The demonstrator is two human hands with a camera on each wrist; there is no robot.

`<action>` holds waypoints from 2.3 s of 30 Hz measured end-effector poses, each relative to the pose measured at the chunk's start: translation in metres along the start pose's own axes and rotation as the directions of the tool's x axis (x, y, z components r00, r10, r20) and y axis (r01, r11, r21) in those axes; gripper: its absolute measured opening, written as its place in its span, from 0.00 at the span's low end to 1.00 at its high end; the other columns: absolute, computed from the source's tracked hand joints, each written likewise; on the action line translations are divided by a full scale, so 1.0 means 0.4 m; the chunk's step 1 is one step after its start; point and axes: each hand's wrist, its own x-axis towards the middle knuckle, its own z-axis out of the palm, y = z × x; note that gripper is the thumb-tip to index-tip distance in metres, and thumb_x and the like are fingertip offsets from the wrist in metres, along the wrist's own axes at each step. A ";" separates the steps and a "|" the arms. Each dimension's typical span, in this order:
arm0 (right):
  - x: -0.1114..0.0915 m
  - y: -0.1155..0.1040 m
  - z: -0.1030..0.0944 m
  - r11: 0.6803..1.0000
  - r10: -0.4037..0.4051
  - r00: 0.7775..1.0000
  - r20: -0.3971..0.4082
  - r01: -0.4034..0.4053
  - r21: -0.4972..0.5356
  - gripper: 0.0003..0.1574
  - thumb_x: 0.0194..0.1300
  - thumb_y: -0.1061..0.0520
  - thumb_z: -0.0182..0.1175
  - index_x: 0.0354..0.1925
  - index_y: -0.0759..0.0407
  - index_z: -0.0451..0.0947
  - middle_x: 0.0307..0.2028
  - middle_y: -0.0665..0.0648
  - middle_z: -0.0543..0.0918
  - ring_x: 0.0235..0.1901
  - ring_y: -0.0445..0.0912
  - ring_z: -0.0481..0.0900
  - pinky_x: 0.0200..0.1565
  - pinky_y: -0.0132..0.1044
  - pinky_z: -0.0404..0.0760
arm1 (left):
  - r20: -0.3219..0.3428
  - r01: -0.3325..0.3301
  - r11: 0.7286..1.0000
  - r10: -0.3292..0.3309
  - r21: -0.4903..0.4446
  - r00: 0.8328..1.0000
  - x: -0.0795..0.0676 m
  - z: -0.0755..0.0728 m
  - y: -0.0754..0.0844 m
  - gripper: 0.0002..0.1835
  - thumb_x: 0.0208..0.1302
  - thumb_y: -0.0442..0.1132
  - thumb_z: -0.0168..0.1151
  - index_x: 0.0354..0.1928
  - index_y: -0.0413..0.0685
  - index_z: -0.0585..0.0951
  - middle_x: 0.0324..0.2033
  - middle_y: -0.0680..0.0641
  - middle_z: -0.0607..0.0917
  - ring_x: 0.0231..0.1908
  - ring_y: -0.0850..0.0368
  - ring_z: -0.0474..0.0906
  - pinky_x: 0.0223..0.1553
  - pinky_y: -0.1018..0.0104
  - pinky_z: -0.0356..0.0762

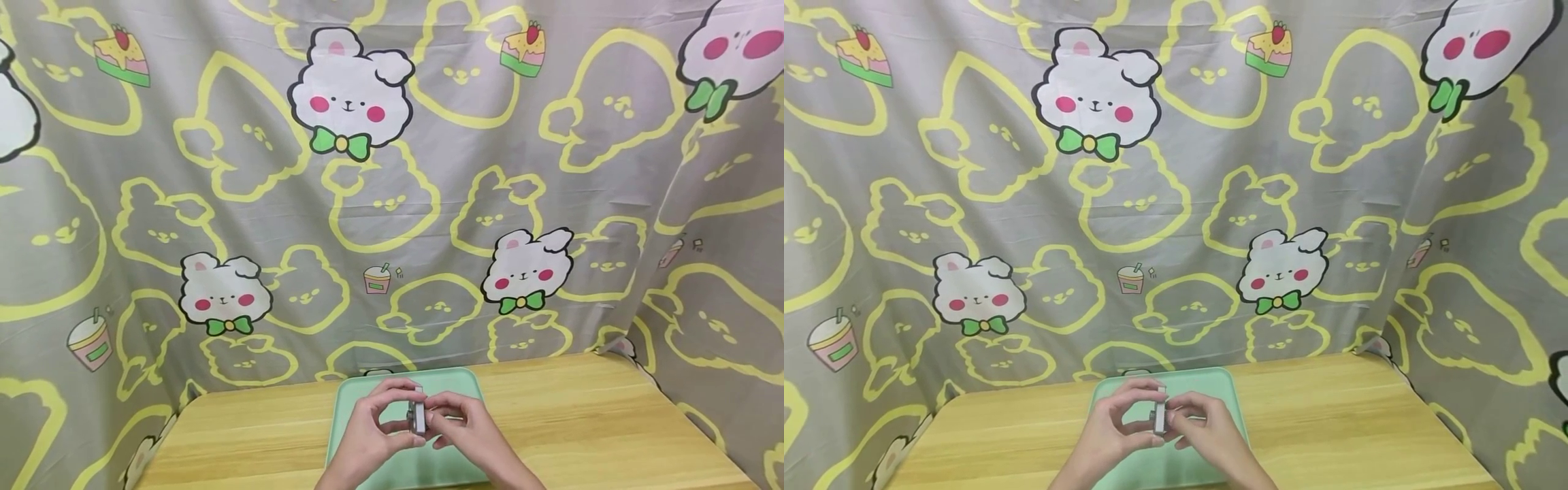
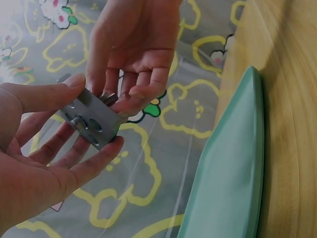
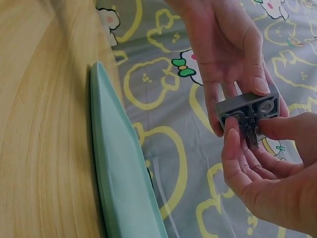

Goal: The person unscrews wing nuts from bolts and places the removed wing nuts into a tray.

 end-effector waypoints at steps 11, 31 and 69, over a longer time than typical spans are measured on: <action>-0.006 -0.009 0.008 0.993 -0.092 0.995 -0.028 0.090 -0.076 0.12 0.70 0.61 0.66 0.47 0.68 0.81 0.39 0.59 0.85 0.37 0.48 0.87 0.37 0.35 0.88 | -0.015 0.011 1.000 -0.011 -0.009 1.000 -0.001 -0.004 -0.005 0.26 0.50 0.25 0.79 0.55 0.37 0.85 0.61 0.38 0.76 0.60 0.54 0.76 0.50 0.54 0.88; -0.011 0.014 0.037 0.789 -0.550 0.834 -0.037 0.505 -0.348 0.19 0.61 0.70 0.70 0.41 0.48 0.81 0.39 0.48 0.84 0.40 0.46 0.84 0.36 0.38 0.90 | -0.032 0.042 0.995 -0.045 -0.094 0.998 0.000 -0.014 0.004 0.27 0.50 0.25 0.79 0.55 0.34 0.83 0.62 0.36 0.75 0.61 0.52 0.77 0.54 0.51 0.86; -0.011 -0.014 -0.010 0.995 -0.093 0.996 0.011 0.093 -0.022 0.17 0.72 0.60 0.64 0.51 0.72 0.78 0.44 0.61 0.83 0.39 0.48 0.87 0.40 0.38 0.89 | -0.004 -0.043 0.999 0.043 -0.003 0.999 0.006 0.007 -0.001 0.26 0.48 0.23 0.79 0.53 0.41 0.86 0.59 0.40 0.78 0.60 0.51 0.76 0.50 0.53 0.88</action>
